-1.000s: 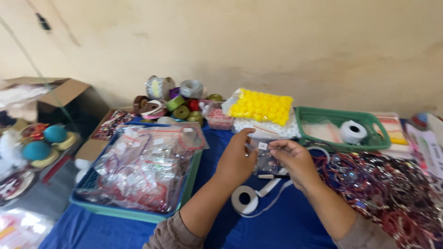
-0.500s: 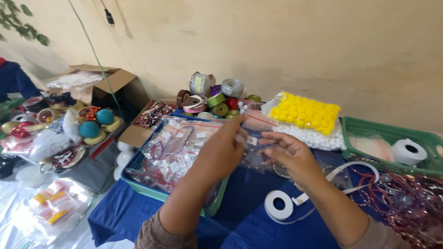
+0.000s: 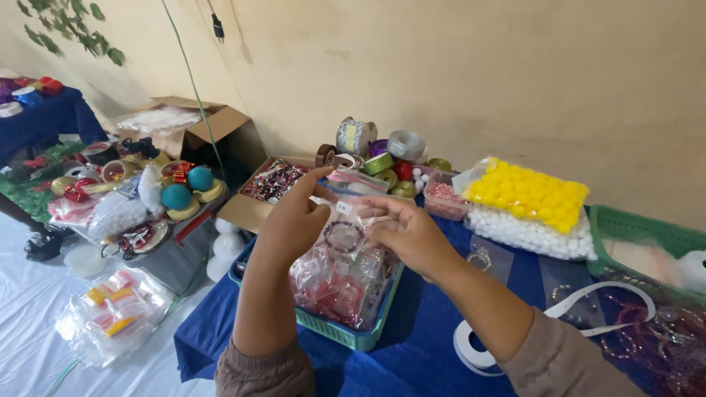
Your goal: Labeling and packaging handmade bracelets into small plastic bags.
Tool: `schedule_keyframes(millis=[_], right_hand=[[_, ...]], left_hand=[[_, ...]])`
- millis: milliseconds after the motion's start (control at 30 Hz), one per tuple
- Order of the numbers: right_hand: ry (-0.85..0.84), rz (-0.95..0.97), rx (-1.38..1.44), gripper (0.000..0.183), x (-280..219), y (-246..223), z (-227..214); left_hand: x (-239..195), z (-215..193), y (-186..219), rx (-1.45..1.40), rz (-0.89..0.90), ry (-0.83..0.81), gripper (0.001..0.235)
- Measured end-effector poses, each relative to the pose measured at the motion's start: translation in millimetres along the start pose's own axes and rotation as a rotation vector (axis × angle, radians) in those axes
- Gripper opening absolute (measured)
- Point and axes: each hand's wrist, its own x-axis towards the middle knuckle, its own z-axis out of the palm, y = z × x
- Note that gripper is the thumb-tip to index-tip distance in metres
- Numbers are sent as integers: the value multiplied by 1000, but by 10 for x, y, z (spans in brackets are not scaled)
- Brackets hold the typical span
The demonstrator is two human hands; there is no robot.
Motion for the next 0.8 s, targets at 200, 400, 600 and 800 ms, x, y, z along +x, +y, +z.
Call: schedule_keyframes(millis=[200, 400, 600, 800], right_hand=[[169, -275, -502, 51, 64, 135, -22], [212, -232, -477, 44, -88, 35, -145], [254, -143, -625, 35, -404, 52, -432], [290, -128, -625, 35, -862, -74, -762]], left_hand=[[119, 56, -519, 397, 74, 190, 60], [75, 116, -290, 283, 30, 140, 55], [-62, 265, 117, 231, 73, 136, 48], [-204, 734, 409, 123, 345, 51, 44]])
